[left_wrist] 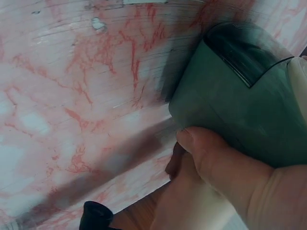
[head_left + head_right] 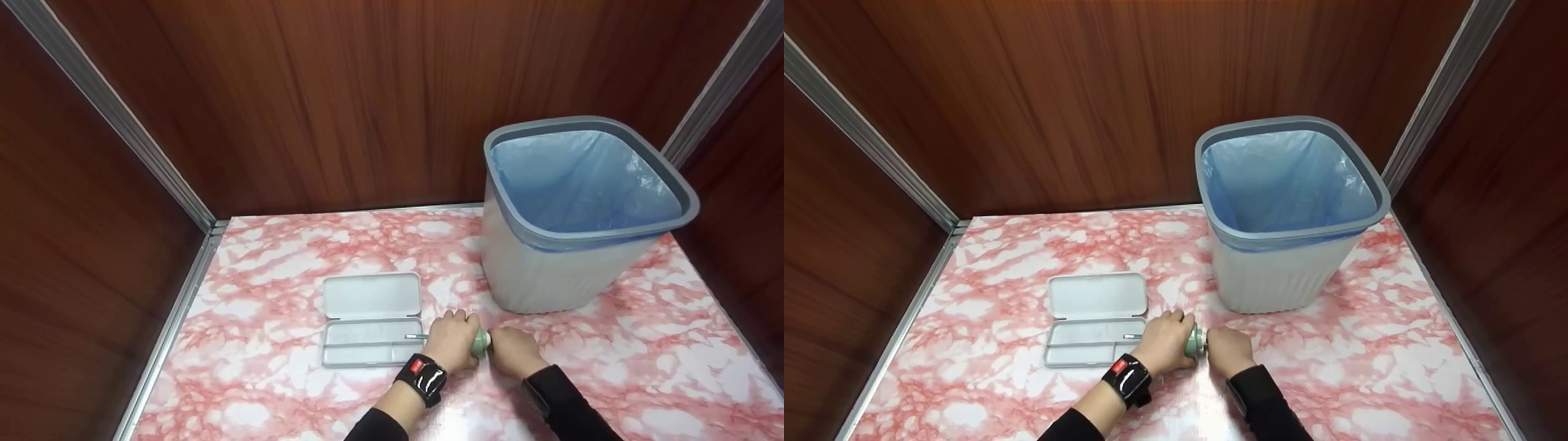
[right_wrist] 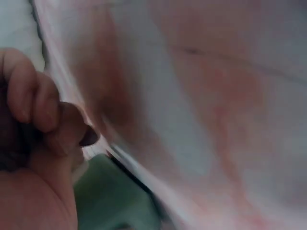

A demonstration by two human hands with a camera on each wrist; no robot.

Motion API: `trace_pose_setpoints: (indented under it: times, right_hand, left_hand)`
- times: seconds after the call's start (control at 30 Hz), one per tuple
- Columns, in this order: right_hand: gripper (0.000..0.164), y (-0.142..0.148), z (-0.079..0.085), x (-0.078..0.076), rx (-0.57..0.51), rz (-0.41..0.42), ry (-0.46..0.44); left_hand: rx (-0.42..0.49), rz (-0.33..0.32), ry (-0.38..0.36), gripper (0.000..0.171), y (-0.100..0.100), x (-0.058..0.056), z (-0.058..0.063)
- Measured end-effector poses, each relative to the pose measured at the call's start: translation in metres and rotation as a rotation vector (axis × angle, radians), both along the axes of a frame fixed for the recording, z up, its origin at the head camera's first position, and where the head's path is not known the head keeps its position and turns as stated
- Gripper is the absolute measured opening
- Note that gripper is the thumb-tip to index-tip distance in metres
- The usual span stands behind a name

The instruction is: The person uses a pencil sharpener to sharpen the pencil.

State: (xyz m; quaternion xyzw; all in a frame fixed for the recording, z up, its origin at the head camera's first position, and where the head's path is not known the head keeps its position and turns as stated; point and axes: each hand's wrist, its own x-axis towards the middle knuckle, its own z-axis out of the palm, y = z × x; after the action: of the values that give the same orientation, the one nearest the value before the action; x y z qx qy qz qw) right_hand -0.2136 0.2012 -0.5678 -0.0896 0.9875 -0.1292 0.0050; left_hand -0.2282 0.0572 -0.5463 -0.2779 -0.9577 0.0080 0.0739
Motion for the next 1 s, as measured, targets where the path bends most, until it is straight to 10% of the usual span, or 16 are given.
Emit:
trace_pose_setpoints:
  times: [0.63,1.0]
  right_hand:
    - [0.017,0.001,0.013,0.049,-0.043,0.098,0.138]
    - [0.010,0.006,0.037,0.046,-0.188,0.038,0.099]
  left_hand:
    - [0.016,0.002,0.022,0.065,-0.001,-0.001,-0.001]
    - [-0.003,-0.020,0.016,0.059,-0.002,0.000,0.000]
